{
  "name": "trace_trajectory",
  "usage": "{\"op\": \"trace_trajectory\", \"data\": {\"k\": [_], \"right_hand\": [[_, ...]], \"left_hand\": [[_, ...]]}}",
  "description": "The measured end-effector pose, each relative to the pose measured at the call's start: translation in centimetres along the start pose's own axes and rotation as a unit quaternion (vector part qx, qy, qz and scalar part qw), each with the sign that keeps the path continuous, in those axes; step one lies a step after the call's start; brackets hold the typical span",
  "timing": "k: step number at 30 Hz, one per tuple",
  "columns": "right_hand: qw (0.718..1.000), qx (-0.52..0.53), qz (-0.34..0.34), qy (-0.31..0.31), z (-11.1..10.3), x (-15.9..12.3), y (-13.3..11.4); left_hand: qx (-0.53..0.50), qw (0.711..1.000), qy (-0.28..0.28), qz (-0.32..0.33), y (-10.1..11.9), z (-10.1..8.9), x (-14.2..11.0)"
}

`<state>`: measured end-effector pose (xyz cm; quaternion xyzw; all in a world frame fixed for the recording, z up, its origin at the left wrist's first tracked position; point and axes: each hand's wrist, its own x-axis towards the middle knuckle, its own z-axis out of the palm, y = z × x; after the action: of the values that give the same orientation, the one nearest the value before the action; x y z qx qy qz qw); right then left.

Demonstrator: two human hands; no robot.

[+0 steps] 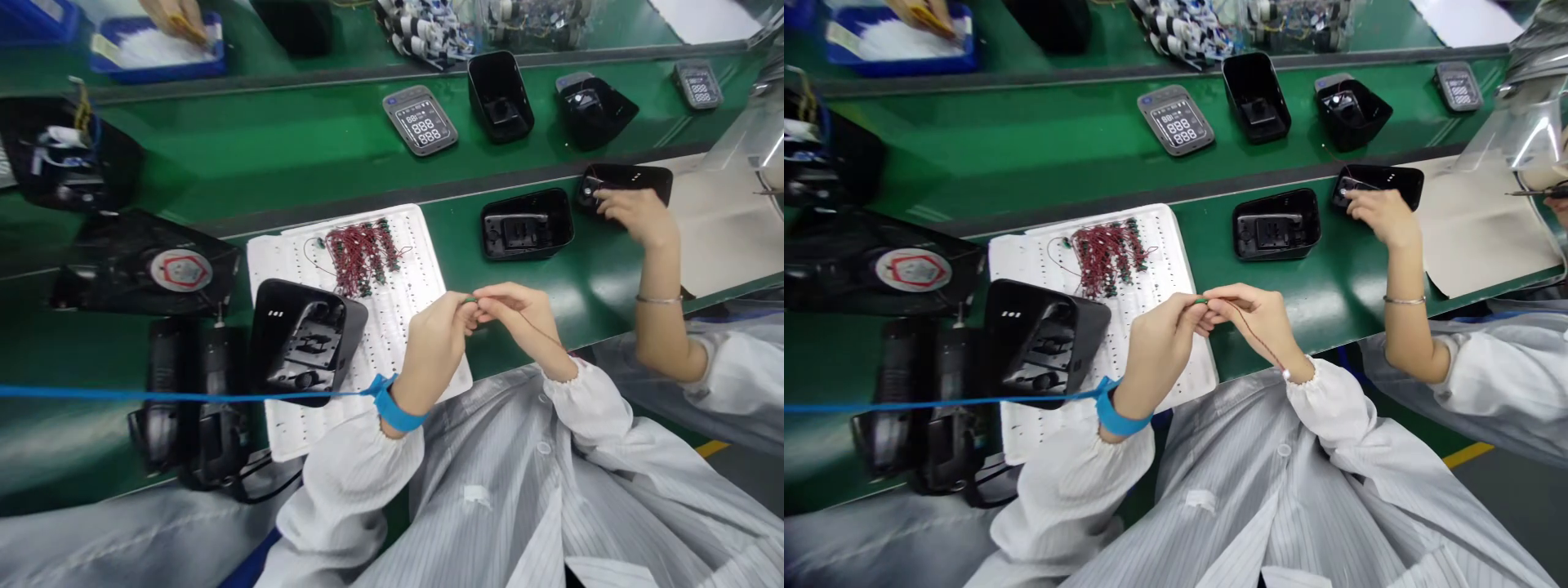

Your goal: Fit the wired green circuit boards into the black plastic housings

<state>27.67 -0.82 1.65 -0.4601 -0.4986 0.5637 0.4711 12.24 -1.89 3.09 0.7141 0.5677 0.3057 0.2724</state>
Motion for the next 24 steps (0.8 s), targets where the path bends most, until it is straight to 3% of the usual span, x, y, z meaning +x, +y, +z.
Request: {"op": "trace_trajectory", "data": {"k": [4,6,12,19,21,24], "right_hand": [[0.966,-0.212,-0.121,0.088,-1.8,0.9,-0.1],[0.948,-0.260,-0.146,0.107,-2.6,1.8,-0.1],[0.953,-0.270,-0.104,0.091,-5.8,5.9,-0.4],[0.924,-0.374,-0.082,-0.009,-7.3,9.5,-2.6],[0.919,-0.387,-0.071,-0.006,-7.2,10.3,-2.8],[0.902,-0.429,-0.051,0.002,-7.3,12.0,-2.4]], "left_hand": [[0.003,0.995,-0.078,-0.056,0.8,0.3,3.1],[0.012,0.992,-0.109,-0.059,1.4,0.4,5.1],[-0.013,0.993,-0.117,-0.016,1.6,2.4,10.2],[-0.152,0.976,-0.158,0.007,-1.8,4.0,12.8],[-0.134,0.979,-0.152,0.033,-3.0,4.1,13.0],[-0.042,0.992,-0.093,0.078,-4.4,4.6,12.8]]}}
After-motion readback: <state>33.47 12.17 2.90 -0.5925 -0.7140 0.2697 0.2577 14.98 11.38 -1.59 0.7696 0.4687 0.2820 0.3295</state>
